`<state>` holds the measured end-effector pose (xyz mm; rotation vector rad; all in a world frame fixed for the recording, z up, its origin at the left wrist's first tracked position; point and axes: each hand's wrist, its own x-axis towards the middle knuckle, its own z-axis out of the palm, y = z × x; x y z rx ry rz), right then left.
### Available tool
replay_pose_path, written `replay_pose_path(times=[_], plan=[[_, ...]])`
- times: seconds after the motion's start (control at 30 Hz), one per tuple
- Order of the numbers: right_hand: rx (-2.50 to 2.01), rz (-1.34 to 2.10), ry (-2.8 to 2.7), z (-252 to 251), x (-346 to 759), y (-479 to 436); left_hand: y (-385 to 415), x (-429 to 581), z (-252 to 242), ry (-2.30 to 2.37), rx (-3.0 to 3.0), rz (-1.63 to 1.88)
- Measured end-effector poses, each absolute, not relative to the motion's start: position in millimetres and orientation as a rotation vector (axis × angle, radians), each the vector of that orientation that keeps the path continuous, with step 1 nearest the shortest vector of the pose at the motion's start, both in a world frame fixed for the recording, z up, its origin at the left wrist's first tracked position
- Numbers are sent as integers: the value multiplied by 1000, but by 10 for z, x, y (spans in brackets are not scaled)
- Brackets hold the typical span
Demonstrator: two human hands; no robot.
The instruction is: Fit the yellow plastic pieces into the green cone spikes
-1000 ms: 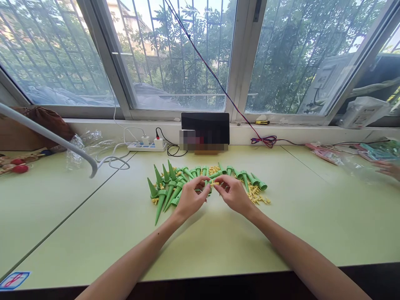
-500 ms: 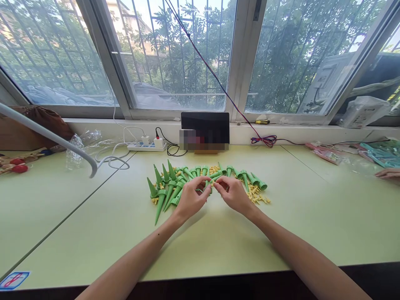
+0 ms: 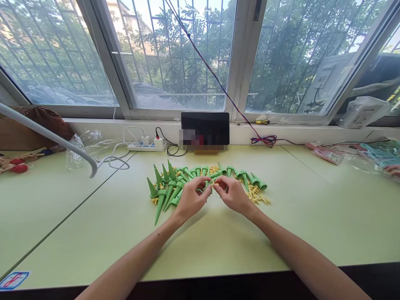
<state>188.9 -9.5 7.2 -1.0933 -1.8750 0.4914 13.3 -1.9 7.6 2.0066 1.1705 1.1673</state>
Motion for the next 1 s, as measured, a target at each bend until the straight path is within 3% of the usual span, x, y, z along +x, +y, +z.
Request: replay_pose_path(times=[1.0], plan=[[-1176,558,-1897,35,1893,-71,-29,136,48,1140,2048,1154]])
